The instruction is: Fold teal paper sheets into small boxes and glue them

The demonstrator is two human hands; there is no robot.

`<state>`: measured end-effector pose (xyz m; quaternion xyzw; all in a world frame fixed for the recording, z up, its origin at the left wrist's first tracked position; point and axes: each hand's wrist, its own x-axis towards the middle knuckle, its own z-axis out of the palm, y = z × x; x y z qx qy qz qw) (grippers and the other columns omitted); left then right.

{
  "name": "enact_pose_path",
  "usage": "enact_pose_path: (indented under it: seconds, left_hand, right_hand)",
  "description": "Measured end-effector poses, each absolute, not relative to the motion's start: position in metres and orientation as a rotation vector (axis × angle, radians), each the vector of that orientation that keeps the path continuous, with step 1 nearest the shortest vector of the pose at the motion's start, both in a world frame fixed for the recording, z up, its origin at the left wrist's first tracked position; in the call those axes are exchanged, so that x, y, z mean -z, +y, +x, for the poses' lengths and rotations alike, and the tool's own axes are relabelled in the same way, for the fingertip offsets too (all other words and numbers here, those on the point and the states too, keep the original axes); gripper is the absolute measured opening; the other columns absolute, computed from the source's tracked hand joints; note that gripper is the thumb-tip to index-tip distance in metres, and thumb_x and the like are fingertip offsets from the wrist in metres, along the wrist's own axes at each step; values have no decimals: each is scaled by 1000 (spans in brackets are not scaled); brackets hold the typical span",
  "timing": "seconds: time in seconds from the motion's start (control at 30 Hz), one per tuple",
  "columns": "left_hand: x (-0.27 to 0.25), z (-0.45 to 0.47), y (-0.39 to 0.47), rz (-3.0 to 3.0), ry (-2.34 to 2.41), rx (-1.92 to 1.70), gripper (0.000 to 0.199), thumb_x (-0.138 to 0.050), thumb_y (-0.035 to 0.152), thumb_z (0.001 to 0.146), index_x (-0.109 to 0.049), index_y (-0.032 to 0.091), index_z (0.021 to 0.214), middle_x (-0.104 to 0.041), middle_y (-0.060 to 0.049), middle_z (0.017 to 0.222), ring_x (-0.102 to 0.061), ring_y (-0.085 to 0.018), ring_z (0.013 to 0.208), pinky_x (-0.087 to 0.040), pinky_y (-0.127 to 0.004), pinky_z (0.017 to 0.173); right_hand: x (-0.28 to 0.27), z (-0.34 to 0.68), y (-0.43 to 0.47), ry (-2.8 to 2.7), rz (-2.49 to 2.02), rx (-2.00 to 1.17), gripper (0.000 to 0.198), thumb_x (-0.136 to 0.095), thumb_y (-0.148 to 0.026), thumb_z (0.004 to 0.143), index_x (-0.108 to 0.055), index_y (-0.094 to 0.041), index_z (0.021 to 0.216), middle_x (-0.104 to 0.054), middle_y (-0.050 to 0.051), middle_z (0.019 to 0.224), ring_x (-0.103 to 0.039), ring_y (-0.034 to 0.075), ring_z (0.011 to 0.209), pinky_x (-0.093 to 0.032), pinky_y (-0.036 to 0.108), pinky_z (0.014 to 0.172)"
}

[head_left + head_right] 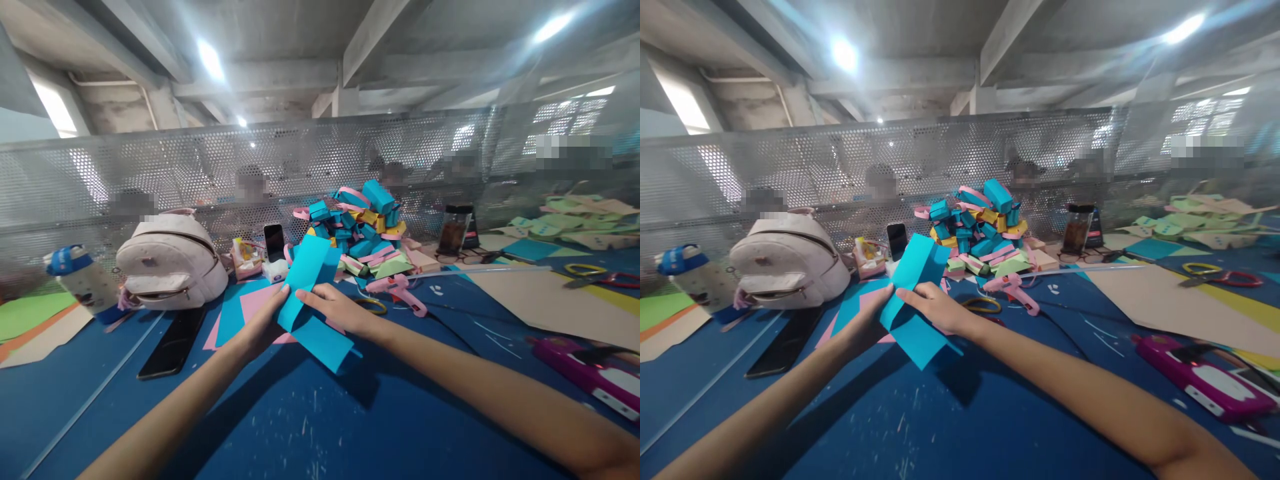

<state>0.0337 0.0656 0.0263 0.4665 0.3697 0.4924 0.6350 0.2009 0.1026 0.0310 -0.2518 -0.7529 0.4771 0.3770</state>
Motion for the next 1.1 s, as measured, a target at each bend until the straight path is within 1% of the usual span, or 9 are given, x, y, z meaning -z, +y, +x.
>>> enact_pose_path:
  seconds: [0.2, 0.37, 0.53, 0.6, 0.7, 0.8, 0.9, 1.0, 1.1]
  left_hand:
    - [-27, 33, 68, 1088, 831, -1158, 53, -69, 52, 80, -64, 18, 120, -73, -12, 104, -67, -32, 108, -56, -45, 91]
    - [-19, 29, 75, 1233, 917, -1234, 40, -66, 47, 83, -66, 22, 114, -74, -10, 105, -70, -30, 100, -58, -45, 84]
    - [-39, 16, 74, 1555, 1030, -1317, 28, -73, 29, 77, -72, 25, 106, -70, -7, 118, -63, -28, 113, -46, -43, 104]
    - [-53, 12, 64, 1684, 1078, -1370, 33, -73, 23, 77, -71, 27, 110, -66, -6, 125, -57, -27, 121, -38, -42, 111]
    - [-65, 5, 38, 1895, 1132, -1390, 29, -68, 18, 80, -72, 28, 107, -68, -6, 118, -57, -26, 119, -36, -42, 112]
    - [-56, -5, 4, 2742, 1263, -1158, 36, -53, 16, 90, -65, 31, 120, -70, -6, 116, -62, -26, 110, -47, -44, 98]
    - [-29, -14, -26, 3310, 1167, -704, 46, -46, 16, 93, -53, 30, 136, -70, -8, 121, -67, -28, 101, -51, -43, 88]
    - [-2, -17, -38, 3447, 1317, -351, 52, -38, 9, 92, -48, 21, 141, -62, -11, 134, -69, -24, 90, -53, -36, 73]
    - [11, -8, -32, 3352, 1531, 52, 59, -36, -2, 85, -48, 15, 140, -54, -12, 143, -70, -25, 95, -54, -35, 72]
  right_hand:
    - [-34, 204, 103, -2076, -655, -1059, 36, -64, -49, 84, -68, -15, 78, -63, 1, 69, -55, 18, 70, -43, 26, 61]
    - [-32, 205, 109, -2183, -675, -920, 39, -61, -48, 87, -65, -14, 69, -56, -1, 60, -47, 13, 59, -36, 24, 54]
    - [-29, 208, 106, -2357, -635, -930, 43, -54, -46, 93, -63, -15, 65, -54, -2, 56, -43, 10, 51, -33, 22, 49]
    - [-29, 210, 99, -2427, -583, -961, 33, -60, -42, 90, -68, -16, 71, -63, -1, 63, -52, 12, 56, -39, 23, 53]
    - [-29, 216, 85, -2544, -476, -909, 20, -59, -31, 92, -74, -18, 97, -73, 4, 96, -66, 18, 86, -50, 27, 77]
    - [-30, 230, 74, -2592, -400, -787, 29, -49, -24, 97, -67, -18, 119, -68, 8, 121, -62, 21, 112, -46, 33, 99]
    - [-25, 249, 65, -2627, -427, -684, 32, -46, -23, 99, -64, -20, 125, -66, 7, 127, -60, 20, 119, -44, 35, 104]
    - [-13, 264, 61, -2748, -498, -385, 40, -46, -11, 94, -59, -19, 131, -64, 8, 131, -58, 21, 121, -45, 36, 103]
    - [4, 267, 62, -2842, -471, 74, 51, -50, -3, 87, -51, -11, 137, -60, 14, 134, -53, 26, 125, -45, 39, 101]
